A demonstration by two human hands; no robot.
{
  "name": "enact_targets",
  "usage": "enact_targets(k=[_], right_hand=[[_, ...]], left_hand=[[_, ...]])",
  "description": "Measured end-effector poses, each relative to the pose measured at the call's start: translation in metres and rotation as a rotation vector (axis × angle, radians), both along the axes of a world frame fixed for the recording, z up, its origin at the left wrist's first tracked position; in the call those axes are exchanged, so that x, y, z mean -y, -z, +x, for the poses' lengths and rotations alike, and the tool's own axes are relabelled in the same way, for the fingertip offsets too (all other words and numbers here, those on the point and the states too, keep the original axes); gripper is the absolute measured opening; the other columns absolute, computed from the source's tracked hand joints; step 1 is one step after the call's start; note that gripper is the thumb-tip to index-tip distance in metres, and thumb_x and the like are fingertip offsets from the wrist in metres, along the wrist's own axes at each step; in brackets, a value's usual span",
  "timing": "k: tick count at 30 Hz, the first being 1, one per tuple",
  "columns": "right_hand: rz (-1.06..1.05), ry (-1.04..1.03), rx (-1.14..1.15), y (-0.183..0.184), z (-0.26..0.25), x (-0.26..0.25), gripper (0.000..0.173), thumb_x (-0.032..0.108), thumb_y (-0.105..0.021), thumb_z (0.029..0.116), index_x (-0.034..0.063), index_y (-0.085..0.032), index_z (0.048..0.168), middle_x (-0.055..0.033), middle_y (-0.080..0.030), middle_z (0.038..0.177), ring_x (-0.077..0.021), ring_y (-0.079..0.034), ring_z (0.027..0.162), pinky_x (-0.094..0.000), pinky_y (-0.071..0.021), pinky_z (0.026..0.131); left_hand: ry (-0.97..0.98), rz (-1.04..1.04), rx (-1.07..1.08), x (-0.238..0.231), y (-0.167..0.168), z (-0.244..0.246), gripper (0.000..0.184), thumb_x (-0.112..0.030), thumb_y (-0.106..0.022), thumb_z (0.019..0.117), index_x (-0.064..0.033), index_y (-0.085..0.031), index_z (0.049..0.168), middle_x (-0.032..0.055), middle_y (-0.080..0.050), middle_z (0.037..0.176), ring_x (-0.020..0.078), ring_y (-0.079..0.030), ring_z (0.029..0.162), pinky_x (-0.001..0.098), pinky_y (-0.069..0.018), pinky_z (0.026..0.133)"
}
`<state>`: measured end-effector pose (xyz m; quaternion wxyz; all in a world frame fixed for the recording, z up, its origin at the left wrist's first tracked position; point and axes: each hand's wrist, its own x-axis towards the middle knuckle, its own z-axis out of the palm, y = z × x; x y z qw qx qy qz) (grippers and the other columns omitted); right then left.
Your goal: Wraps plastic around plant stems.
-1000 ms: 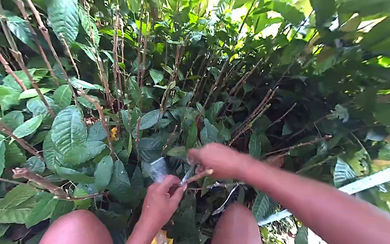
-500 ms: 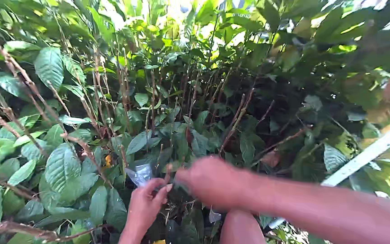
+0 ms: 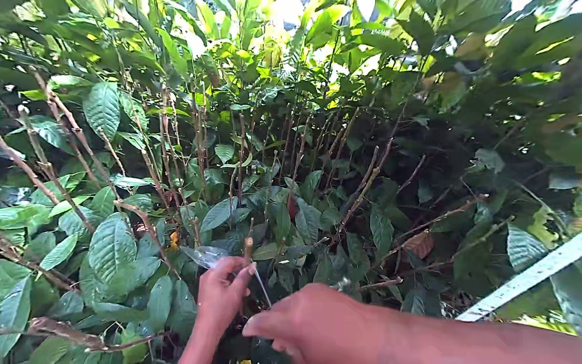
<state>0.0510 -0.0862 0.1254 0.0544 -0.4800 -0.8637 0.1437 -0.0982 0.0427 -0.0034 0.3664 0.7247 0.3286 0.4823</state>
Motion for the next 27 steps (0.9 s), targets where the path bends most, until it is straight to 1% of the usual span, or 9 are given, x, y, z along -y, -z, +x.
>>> enact_targets(k=[3, 5, 8, 11, 14, 18, 21, 24, 27], right_hand=[[-0.077, 0.058, 0.008, -0.036, -0.005, -0.026, 0.027, 0.011, -0.061, 0.1015, 0.0026, -0.063, 0.127, -0.0181, -0.071, 0.101, -0.0334, -0.071, 0.092, -0.0542, -0.0567, 0.081], [-0.038, 0.178, 0.187, -0.053, 0.022, -0.057, 0.035, 0.010, -0.057, 0.1033, 0.0036, -0.056, 0.138, -0.0182, -0.069, 0.112, -0.0328, -0.068, 0.102, -0.0530, -0.0546, 0.089], [0.105, 0.243, 0.361, -0.032, 0.028, -0.050, 0.025, 0.010, -0.055, 0.1035, 0.0027, -0.059, 0.127, -0.0235, -0.068, 0.096, -0.0454, -0.068, 0.093, -0.0636, -0.0534, 0.077], [-0.006, 0.091, 0.050, -0.043, 0.000, -0.030, 0.021, 0.012, -0.060, 0.1023, 0.0022, -0.066, 0.120, -0.0171, -0.070, 0.093, -0.0329, -0.070, 0.084, -0.0527, -0.0559, 0.076], [0.008, 0.143, 0.086, -0.058, 0.023, -0.057, 0.031, 0.011, -0.053, 0.1061, 0.0075, -0.060, 0.136, -0.0138, -0.070, 0.118, -0.0243, -0.069, 0.105, -0.0452, -0.0553, 0.092], [0.364, 0.099, 0.229, -0.027, 0.026, -0.045, 0.020, 0.015, -0.059, 0.1025, 0.0041, -0.063, 0.118, -0.0167, -0.068, 0.085, -0.0373, -0.069, 0.081, -0.0534, -0.0553, 0.071], [0.106, 0.095, 0.036, -0.048, 0.010, -0.036, 0.019, 0.018, -0.062, 0.1025, 0.0043, -0.068, 0.113, -0.0128, -0.071, 0.090, -0.0285, -0.069, 0.084, -0.0496, -0.0552, 0.076], [-0.050, 0.094, 0.158, -0.068, 0.019, -0.048, 0.029, 0.008, -0.055, 0.1041, 0.0072, -0.064, 0.132, -0.0137, -0.072, 0.115, -0.0291, -0.069, 0.105, -0.0529, -0.0541, 0.091], [0.116, 0.052, 0.400, -0.056, 0.023, -0.046, 0.023, 0.005, -0.053, 0.1036, 0.0027, -0.061, 0.125, -0.0204, -0.067, 0.099, -0.0405, -0.068, 0.094, -0.0576, -0.0550, 0.078]], left_hand=[[0.095, 0.129, -0.088, 0.015, 0.002, 0.021, 0.028, -0.022, -0.074, 0.0855, -0.0003, -0.074, 0.103, 0.0080, -0.075, 0.091, 0.0147, -0.071, 0.077, 0.0368, -0.0600, 0.073], [0.195, 0.138, -0.178, 0.018, 0.000, 0.021, 0.021, -0.025, -0.072, 0.0938, -0.0063, -0.075, 0.103, 0.0042, -0.074, 0.093, 0.0118, -0.071, 0.069, 0.0328, -0.0636, 0.064], [0.138, 0.104, -0.125, 0.006, -0.006, 0.003, 0.021, -0.027, -0.066, 0.0964, -0.0091, -0.075, 0.102, -0.0014, -0.074, 0.086, 0.0068, -0.068, 0.059, 0.0270, -0.0611, 0.054], [0.007, 0.170, -0.080, 0.010, -0.013, 0.004, 0.022, -0.021, -0.064, 0.0909, -0.0048, -0.075, 0.102, 0.0000, -0.073, 0.079, 0.0062, -0.067, 0.062, 0.0286, -0.0582, 0.059], [0.135, 0.191, -0.148, 0.011, -0.010, 0.010, 0.023, -0.028, -0.067, 0.0968, -0.0097, -0.076, 0.106, -0.0012, -0.075, 0.089, 0.0063, -0.069, 0.064, 0.0269, -0.0614, 0.059], [0.075, 0.187, -0.055, 0.001, -0.012, 0.004, 0.025, -0.031, -0.063, 0.0977, -0.0103, -0.075, 0.106, -0.0049, -0.074, 0.082, 0.0031, -0.067, 0.060, 0.0229, -0.0595, 0.055], [0.022, 0.271, -0.026, 0.006, -0.011, 0.013, 0.020, -0.026, -0.061, 0.0922, -0.0121, -0.075, 0.093, -0.0064, -0.069, 0.071, 0.0010, -0.064, 0.058, 0.0231, -0.0565, 0.055], [0.158, 0.318, -0.102, 0.012, -0.010, 0.018, 0.022, -0.030, -0.062, 0.0984, -0.0131, -0.076, 0.100, -0.0043, -0.071, 0.078, 0.0028, -0.064, 0.062, 0.0243, -0.0577, 0.058], [0.298, 0.267, -0.048, 0.012, -0.016, 0.014, 0.020, -0.029, -0.067, 0.0971, -0.0119, -0.075, 0.103, -0.0054, -0.072, 0.087, -0.0007, -0.064, 0.064, 0.0174, -0.0571, 0.059]])
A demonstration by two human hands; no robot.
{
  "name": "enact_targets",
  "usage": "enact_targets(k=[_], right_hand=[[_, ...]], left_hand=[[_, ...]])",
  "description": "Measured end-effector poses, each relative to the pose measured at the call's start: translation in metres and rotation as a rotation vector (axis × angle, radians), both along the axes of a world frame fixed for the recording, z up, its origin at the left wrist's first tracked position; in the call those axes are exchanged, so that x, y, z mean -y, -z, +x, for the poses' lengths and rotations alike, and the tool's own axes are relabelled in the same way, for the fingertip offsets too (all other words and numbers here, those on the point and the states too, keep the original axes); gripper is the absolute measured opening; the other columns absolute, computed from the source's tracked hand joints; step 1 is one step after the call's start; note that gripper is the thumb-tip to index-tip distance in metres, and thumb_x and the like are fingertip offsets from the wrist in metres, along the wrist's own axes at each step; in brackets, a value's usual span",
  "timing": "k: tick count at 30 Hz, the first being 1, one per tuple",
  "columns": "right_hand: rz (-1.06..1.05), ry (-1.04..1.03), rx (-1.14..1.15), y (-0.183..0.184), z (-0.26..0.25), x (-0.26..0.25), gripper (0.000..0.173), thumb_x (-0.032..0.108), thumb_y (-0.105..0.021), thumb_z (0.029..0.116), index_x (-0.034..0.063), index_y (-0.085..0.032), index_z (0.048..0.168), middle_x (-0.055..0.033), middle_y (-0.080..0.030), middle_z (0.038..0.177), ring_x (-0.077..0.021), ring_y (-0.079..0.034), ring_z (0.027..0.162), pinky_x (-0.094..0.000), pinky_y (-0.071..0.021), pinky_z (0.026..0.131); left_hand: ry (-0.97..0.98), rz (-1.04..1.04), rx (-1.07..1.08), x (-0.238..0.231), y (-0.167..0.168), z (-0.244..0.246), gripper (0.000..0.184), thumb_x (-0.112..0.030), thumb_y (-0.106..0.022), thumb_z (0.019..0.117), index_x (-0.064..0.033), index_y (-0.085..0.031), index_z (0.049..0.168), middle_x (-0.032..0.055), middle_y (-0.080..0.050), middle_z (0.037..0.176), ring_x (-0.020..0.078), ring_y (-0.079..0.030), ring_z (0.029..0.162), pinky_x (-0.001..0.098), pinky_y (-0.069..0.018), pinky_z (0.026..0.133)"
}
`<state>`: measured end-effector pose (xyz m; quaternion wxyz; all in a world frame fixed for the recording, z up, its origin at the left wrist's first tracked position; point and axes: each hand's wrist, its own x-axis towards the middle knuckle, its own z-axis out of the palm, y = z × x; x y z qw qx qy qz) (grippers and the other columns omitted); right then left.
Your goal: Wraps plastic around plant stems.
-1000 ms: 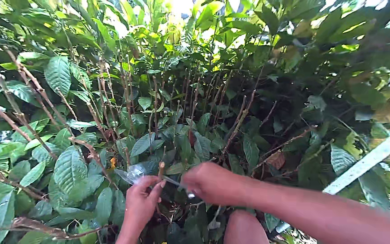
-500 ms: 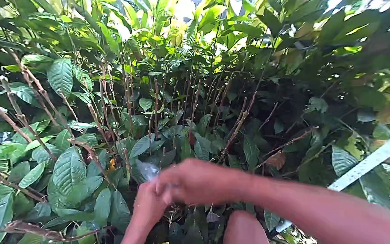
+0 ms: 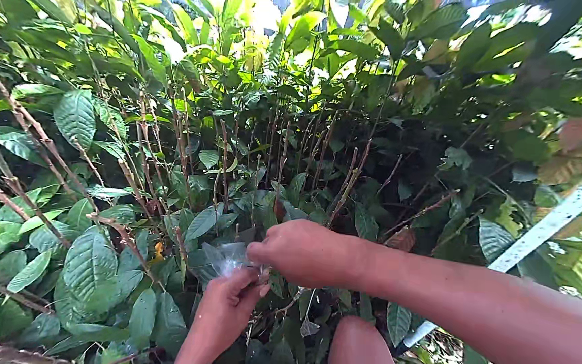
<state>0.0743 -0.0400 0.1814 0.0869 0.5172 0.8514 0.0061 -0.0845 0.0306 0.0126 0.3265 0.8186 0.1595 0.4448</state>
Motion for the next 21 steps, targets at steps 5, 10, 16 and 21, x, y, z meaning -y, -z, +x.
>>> enact_targets(k=[5, 10, 16, 21], right_hand=[[-0.071, 0.091, -0.196, 0.011, 0.001, 0.001, 0.021, 0.009, -0.055, 0.1049, 0.0019, -0.057, 0.124, -0.0180, -0.067, 0.101, -0.0345, -0.069, 0.095, -0.0514, -0.0556, 0.083], [-0.180, 0.281, -0.412, 0.012, 0.013, 0.009, 0.025, 0.013, -0.053, 0.1063, 0.0048, -0.060, 0.129, -0.0116, -0.066, 0.096, -0.0202, -0.064, 0.080, -0.0390, -0.0545, 0.075], [0.027, 0.122, -0.333, 0.024, 0.031, 0.043, 0.021, 0.011, -0.054, 0.1037, 0.0015, -0.071, 0.111, -0.0144, -0.071, 0.099, -0.0249, -0.069, 0.088, -0.0414, -0.0580, 0.080], [0.256, -0.123, 0.092, 0.020, -0.027, 0.036, 0.007, 0.002, -0.064, 0.0926, 0.0004, -0.070, 0.096, -0.0174, -0.067, 0.104, -0.0360, -0.067, 0.093, -0.0471, -0.0573, 0.069]], left_hand=[[-0.021, -0.096, 0.094, 0.005, -0.003, -0.001, 0.038, -0.027, -0.069, 0.0952, -0.0098, -0.064, 0.128, -0.0074, -0.068, 0.081, 0.0005, -0.060, 0.056, 0.0180, -0.0541, 0.051], [-0.048, -0.055, 0.197, -0.001, 0.002, 0.001, 0.024, -0.026, -0.068, 0.0967, -0.0102, -0.070, 0.115, -0.0078, -0.067, 0.081, -0.0034, -0.057, 0.059, 0.0132, -0.0497, 0.052], [-0.093, -0.098, 0.243, -0.009, -0.001, 0.003, 0.024, -0.023, -0.068, 0.0960, -0.0088, -0.070, 0.116, -0.0075, -0.068, 0.081, -0.0020, -0.059, 0.058, 0.0141, -0.0504, 0.051], [-0.163, -0.164, 0.195, 0.022, -0.005, 0.027, 0.012, -0.015, -0.068, 0.0862, -0.0058, -0.073, 0.093, -0.0053, -0.071, 0.079, -0.0022, -0.066, 0.072, 0.0199, -0.0564, 0.068]])
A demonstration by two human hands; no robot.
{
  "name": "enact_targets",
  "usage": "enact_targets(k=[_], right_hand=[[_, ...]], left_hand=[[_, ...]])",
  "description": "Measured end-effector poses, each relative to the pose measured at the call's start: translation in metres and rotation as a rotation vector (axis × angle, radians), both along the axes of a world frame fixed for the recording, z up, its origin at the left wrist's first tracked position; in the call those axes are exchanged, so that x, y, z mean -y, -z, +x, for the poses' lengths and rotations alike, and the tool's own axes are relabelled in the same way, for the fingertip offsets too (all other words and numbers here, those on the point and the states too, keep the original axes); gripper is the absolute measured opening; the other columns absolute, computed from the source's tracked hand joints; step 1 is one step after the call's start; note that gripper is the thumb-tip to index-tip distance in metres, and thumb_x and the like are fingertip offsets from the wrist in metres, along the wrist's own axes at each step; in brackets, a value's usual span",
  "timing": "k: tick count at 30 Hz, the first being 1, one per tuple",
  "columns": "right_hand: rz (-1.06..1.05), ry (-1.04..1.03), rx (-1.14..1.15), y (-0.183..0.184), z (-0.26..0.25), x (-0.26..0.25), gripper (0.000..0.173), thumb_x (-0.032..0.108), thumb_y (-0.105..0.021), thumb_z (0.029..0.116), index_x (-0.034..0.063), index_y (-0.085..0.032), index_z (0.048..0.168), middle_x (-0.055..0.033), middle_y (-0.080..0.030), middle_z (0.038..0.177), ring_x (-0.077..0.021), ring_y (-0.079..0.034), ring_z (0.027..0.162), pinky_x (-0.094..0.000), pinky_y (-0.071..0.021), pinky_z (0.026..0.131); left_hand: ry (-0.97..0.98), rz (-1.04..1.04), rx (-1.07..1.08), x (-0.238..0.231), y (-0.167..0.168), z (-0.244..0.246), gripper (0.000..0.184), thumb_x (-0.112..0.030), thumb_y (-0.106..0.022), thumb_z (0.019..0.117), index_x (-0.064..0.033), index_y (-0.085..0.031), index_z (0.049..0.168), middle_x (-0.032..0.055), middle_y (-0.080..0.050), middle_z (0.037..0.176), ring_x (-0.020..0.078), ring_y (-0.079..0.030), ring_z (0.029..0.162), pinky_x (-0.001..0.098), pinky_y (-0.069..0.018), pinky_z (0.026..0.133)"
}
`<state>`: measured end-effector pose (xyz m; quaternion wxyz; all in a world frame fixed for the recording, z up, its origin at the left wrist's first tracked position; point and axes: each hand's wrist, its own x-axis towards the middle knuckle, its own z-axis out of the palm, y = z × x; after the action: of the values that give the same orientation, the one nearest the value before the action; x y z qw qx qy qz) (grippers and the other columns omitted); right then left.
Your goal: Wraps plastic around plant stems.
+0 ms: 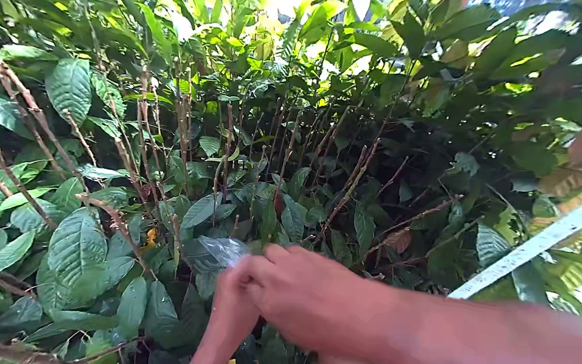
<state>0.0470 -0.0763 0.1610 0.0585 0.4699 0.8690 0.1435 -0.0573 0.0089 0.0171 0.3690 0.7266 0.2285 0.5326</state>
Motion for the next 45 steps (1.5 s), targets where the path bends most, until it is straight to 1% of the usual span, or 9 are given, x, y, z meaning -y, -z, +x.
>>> enact_targets(k=[7, 15, 21, 23, 26, 30, 33, 41, 45], right_hand=[[-0.271, 0.148, -0.273, 0.022, 0.045, -0.071, 0.028, 0.022, -0.053, 0.1074, 0.0006, -0.070, 0.110, -0.0208, -0.070, 0.105, -0.0394, -0.068, 0.100, -0.0615, -0.0537, 0.085], [-0.011, -0.218, -0.196, 0.084, -0.005, -0.011, 0.007, 0.001, -0.069, 0.0886, 0.0036, -0.072, 0.094, -0.0125, -0.071, 0.087, -0.0305, -0.071, 0.076, -0.0467, -0.0590, 0.061], [0.044, -0.197, -0.272, 0.029, -0.014, -0.028, 0.006, 0.006, -0.068, 0.0926, 0.0069, -0.073, 0.095, -0.0109, -0.071, 0.087, -0.0307, -0.072, 0.079, -0.0500, -0.0584, 0.062], [0.113, -0.040, -0.426, 0.011, 0.012, -0.067, 0.012, 0.012, -0.065, 0.0977, 0.0064, -0.075, 0.096, -0.0101, -0.071, 0.093, -0.0277, -0.070, 0.089, -0.0470, -0.0586, 0.073], [-0.363, 0.309, -0.784, 0.011, 0.037, -0.080, 0.021, 0.023, -0.065, 0.1011, 0.0045, -0.074, 0.100, -0.0052, -0.065, 0.093, -0.0133, -0.059, 0.081, -0.0357, -0.0511, 0.075], [-0.657, 0.358, -0.921, 0.027, 0.029, -0.057, 0.021, 0.024, -0.061, 0.1036, 0.0034, -0.067, 0.104, -0.0005, -0.061, 0.084, -0.0044, -0.055, 0.070, -0.0221, -0.0471, 0.064], [-0.482, 0.312, -0.776, 0.031, 0.016, -0.045, 0.026, 0.018, -0.064, 0.0983, -0.0006, -0.065, 0.116, -0.0125, -0.066, 0.108, -0.0189, -0.065, 0.095, -0.0371, -0.0545, 0.086], [0.383, -0.155, -0.354, 0.071, 0.017, -0.049, 0.012, 0.014, -0.058, 0.1013, 0.0082, -0.068, 0.101, -0.0097, -0.069, 0.091, -0.0260, -0.068, 0.080, -0.0409, -0.0552, 0.066], [0.412, -0.170, -0.268, 0.062, 0.029, -0.044, 0.018, 0.014, -0.054, 0.0999, 0.0105, -0.066, 0.087, -0.0063, -0.064, 0.079, -0.0236, -0.064, 0.069, -0.0378, -0.0525, 0.055]], left_hand=[[0.137, -0.219, 0.169, -0.015, 0.006, -0.039, 0.020, -0.017, -0.071, 0.0924, -0.0068, -0.071, 0.109, -0.0022, -0.073, 0.089, 0.0051, -0.063, 0.058, 0.0209, -0.0550, 0.050], [0.059, -0.241, 0.292, -0.038, -0.001, -0.032, 0.015, -0.011, -0.067, 0.0953, -0.0028, -0.072, 0.106, -0.0036, -0.070, 0.083, 0.0002, -0.055, 0.054, 0.0147, -0.0453, 0.047], [-0.012, -0.034, 0.083, -0.019, 0.010, -0.017, 0.018, -0.014, -0.068, 0.0912, -0.0010, -0.074, 0.103, -0.0014, -0.074, 0.089, -0.0001, -0.067, 0.075, 0.0210, -0.0577, 0.071], [0.070, 0.003, 0.115, -0.013, 0.017, -0.017, 0.025, -0.019, -0.073, 0.0925, -0.0030, -0.068, 0.111, -0.0065, -0.069, 0.084, -0.0030, -0.058, 0.063, 0.0154, -0.0519, 0.058], [0.121, -0.016, 0.199, -0.017, 0.018, -0.030, 0.054, -0.015, -0.073, 0.0904, 0.0017, -0.053, 0.137, -0.0056, -0.070, 0.091, -0.0015, -0.056, 0.060, 0.0150, -0.0484, 0.052], [0.084, -0.008, 0.331, -0.021, 0.025, -0.033, 0.015, -0.020, -0.070, 0.0964, -0.0091, -0.076, 0.106, -0.0044, -0.073, 0.096, -0.0021, -0.061, 0.069, 0.0143, -0.0528, 0.061], [0.021, 0.009, 0.375, -0.020, 0.025, -0.030, 0.012, -0.017, -0.069, 0.0961, -0.0086, -0.075, 0.101, -0.0045, -0.070, 0.092, -0.0016, -0.059, 0.068, 0.0139, -0.0516, 0.061], [0.204, -0.220, 0.376, -0.019, 0.018, -0.045, 0.010, -0.019, -0.075, 0.0909, -0.0113, -0.078, 0.096, -0.0051, -0.070, 0.086, -0.0006, -0.059, 0.064, 0.0143, -0.0494, 0.055], [0.226, -0.239, 0.352, -0.017, 0.013, -0.054, 0.013, -0.011, -0.075, 0.0907, -0.0069, -0.076, 0.103, -0.0007, -0.071, 0.095, 0.0023, -0.062, 0.063, 0.0168, -0.0548, 0.054]])
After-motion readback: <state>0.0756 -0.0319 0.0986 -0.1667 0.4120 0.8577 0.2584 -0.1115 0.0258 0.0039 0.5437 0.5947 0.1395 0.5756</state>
